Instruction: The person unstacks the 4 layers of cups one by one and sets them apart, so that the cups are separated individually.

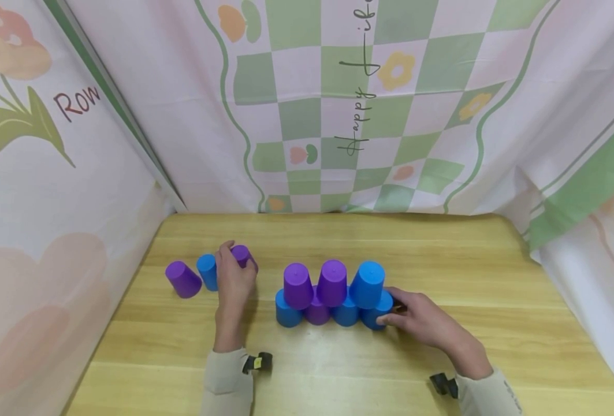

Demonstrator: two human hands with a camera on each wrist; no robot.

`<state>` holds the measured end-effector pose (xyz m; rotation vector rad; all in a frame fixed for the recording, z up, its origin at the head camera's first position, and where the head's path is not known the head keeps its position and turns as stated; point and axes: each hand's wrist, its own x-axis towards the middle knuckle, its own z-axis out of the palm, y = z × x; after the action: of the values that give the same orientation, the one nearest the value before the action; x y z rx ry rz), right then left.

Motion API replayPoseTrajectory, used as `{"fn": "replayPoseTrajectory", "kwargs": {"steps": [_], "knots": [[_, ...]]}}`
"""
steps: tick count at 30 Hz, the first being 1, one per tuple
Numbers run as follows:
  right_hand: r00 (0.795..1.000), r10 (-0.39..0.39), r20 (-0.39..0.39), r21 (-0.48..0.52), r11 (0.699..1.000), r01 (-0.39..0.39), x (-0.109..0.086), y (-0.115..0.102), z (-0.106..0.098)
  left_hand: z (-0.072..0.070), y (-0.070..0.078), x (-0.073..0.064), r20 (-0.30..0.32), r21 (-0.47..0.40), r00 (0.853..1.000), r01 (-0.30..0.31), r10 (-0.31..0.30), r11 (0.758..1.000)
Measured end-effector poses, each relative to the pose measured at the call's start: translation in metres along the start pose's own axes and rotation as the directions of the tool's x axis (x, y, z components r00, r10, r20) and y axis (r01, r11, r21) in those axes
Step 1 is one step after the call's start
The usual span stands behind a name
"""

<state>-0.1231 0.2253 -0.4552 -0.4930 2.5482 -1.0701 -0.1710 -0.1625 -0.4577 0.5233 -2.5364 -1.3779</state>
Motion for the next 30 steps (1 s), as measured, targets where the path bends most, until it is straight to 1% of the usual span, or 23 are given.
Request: {"fn": "replayPoseTrajectory", "kwargs": {"steps": [3, 9, 13, 17, 24, 30], "knots": [[1.0, -0.01, 0.002, 0.003, 1.0, 0.01, 0.0, 0.0, 0.0, -0.002, 0.004, -0.002, -0.002, -0.011, 1.0, -0.001, 0.001, 1.0], [1.0, -0.009, 0.001, 0.007, 1.0, 0.009, 0.0, 0.001, 0.0, -0.009, 0.012, -0.005, -0.014, -0.018, 1.0, -0.028, 0.028, 0.999], [1.0, -0.017, 0.005, 0.011, 1.0, 0.017, 0.0, 0.001, 0.0, -0.013, 0.018, -0.009, -0.014, -0.029, 0.999, -0.034, 0.033, 0.999], [1.0, -0.021, 0.003, 0.006, 1.0, 0.021, 0.0, 0.001, 0.0, -0.018, 0.025, -0.013, -0.016, -0.053, 0.998, -0.054, 0.053, 0.997], [1.0, -0.01, 0.005, 0.003, 1.0, 0.01, 0.0, 0.0, 0.0, -0.029, 0.035, -0.023, -0.028, -0.092, 0.994, -0.105, 0.103, 0.99], [1.0, -0.008, 0.005, 0.003, 1.0, 0.008, 0.0, 0.0, 0.0, -0.038, 0.042, -0.032, -0.026, -0.164, 0.992, -0.126, 0.123, 0.978]]}}
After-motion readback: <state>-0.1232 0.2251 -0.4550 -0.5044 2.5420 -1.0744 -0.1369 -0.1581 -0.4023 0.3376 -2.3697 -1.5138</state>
